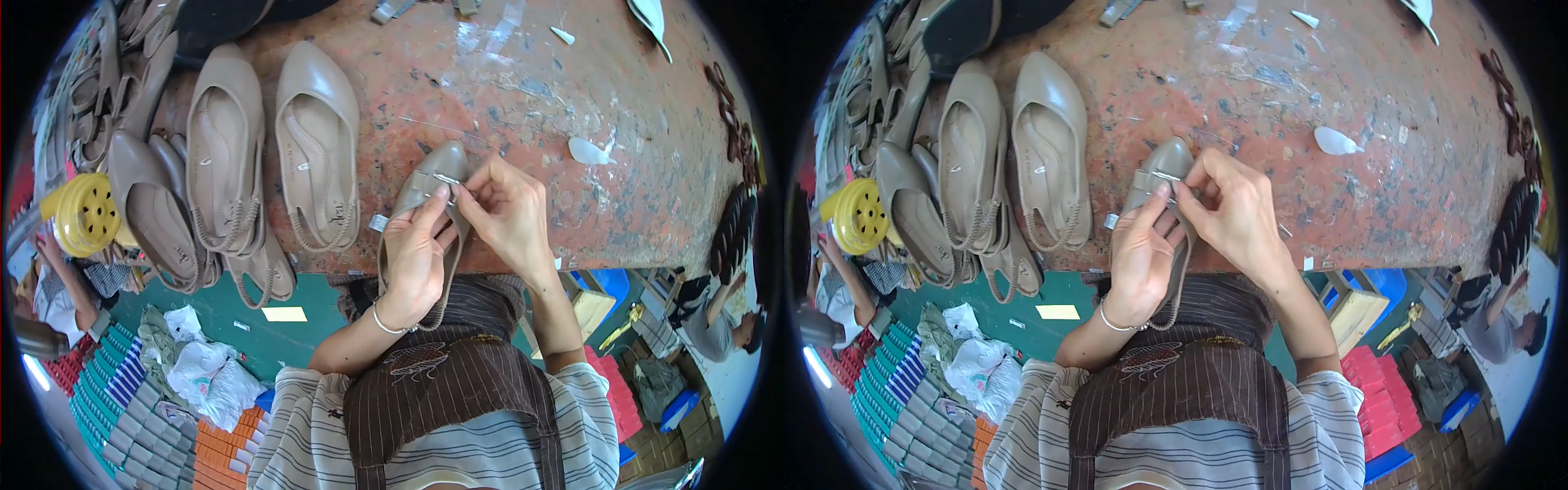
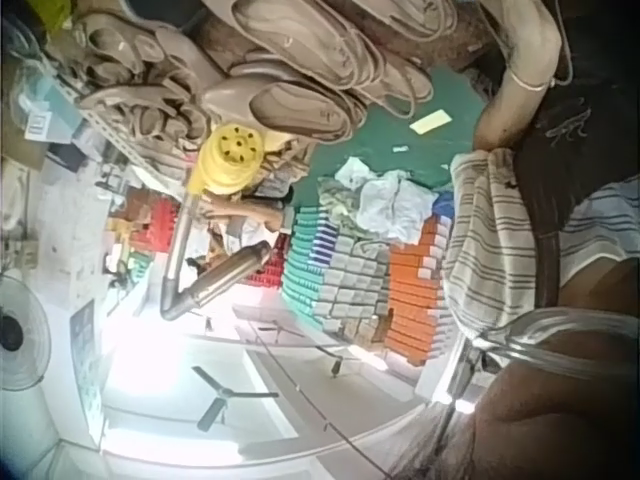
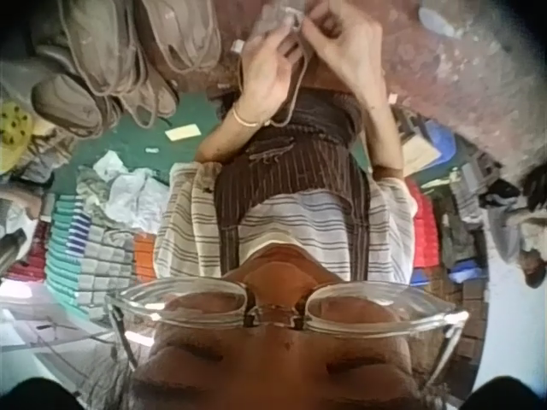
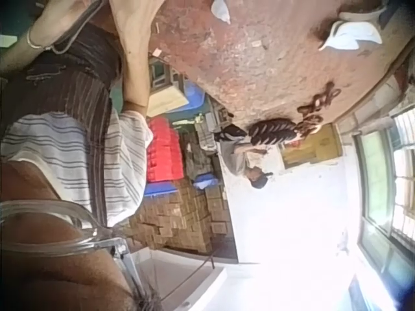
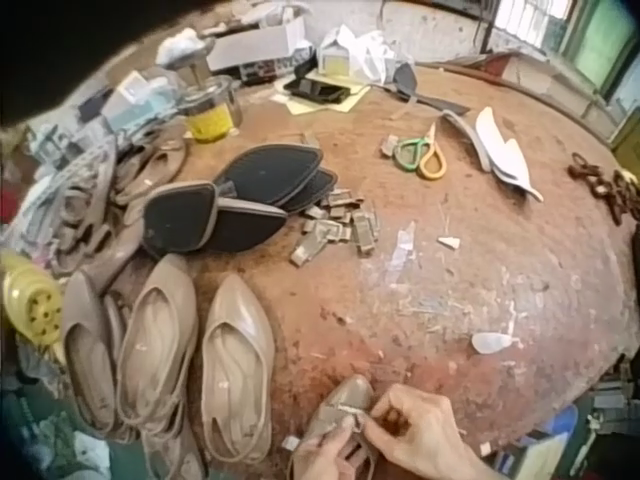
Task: Applying adhesive and attaching metal buckles to the front of women's shoes.
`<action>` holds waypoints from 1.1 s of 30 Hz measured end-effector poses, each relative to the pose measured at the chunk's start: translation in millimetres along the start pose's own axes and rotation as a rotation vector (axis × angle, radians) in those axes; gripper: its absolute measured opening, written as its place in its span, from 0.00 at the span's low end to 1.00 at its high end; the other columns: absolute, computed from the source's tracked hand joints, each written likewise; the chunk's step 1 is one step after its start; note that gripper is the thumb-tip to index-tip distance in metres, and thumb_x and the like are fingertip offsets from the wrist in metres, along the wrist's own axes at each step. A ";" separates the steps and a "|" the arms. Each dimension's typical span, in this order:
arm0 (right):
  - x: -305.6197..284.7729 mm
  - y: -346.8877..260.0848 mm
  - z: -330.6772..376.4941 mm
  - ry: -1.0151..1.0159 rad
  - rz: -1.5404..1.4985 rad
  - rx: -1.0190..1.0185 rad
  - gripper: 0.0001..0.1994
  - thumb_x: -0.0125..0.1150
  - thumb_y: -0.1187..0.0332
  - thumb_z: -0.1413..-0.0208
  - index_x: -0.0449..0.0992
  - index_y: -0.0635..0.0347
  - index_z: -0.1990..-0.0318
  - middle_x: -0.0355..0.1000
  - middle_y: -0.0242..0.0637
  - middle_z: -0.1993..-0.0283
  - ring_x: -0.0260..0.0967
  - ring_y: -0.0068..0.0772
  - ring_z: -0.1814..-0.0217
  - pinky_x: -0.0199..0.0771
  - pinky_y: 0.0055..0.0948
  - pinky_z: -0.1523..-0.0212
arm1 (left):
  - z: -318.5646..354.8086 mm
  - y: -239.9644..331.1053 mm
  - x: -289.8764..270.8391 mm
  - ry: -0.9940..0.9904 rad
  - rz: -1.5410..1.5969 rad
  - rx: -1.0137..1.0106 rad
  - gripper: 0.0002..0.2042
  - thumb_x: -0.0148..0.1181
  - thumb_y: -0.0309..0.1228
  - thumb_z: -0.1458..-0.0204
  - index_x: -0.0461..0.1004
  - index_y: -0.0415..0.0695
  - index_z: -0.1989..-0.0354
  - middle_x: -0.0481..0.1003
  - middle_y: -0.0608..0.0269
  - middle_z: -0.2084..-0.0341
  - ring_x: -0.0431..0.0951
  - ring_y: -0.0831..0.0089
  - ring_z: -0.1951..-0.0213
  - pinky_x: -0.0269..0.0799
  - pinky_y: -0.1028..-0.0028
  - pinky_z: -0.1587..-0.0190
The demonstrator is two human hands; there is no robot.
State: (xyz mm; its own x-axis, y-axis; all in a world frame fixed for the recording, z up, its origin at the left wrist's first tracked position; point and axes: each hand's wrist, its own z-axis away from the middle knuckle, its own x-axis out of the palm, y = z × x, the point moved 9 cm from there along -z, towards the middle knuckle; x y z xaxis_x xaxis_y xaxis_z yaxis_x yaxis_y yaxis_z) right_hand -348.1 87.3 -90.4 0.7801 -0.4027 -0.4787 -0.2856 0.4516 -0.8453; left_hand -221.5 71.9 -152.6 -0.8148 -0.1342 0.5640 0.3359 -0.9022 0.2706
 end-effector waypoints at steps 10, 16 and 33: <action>-32.2 54.8 17.1 0.323 -0.669 0.089 0.10 0.50 0.69 0.38 0.73 0.63 0.70 0.64 0.25 0.80 0.56 0.12 0.82 0.58 0.15 0.80 | 84.6 58.3 7.3 -0.171 -0.232 0.025 0.07 0.56 0.20 0.48 0.72 0.39 0.61 0.73 0.61 0.63 0.75 0.76 0.64 0.73 0.75 0.63; 50.4 -6.4 -5.0 0.015 -0.426 0.003 0.25 0.59 0.61 0.45 0.60 0.64 0.44 0.70 0.36 0.78 0.67 0.24 0.80 0.69 0.26 0.76 | 165.1 311.5 128.6 -0.890 -0.300 0.486 0.22 0.49 0.31 0.43 0.58 0.35 0.41 0.62 0.46 0.43 0.64 0.56 0.42 0.58 0.59 0.38; -47.6 61.5 77.8 0.322 -0.178 0.061 0.19 0.59 0.75 0.46 0.67 0.66 0.46 0.73 0.35 0.63 0.70 0.20 0.67 0.72 0.20 0.67 | 59.7 65.8 44.9 -0.436 -1.047 0.145 0.18 0.51 0.18 0.46 0.66 0.35 0.46 0.71 0.53 0.50 0.70 0.68 0.47 0.63 0.71 0.42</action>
State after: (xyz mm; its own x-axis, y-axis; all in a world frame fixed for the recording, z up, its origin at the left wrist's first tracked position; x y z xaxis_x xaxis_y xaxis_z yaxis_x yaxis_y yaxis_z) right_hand -359.5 196.2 -101.1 0.5971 -0.7045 -0.3835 -0.1200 0.3943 -0.9111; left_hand -207.8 31.0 -63.0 -0.5031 0.8348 0.2237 -0.3369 -0.4278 0.8387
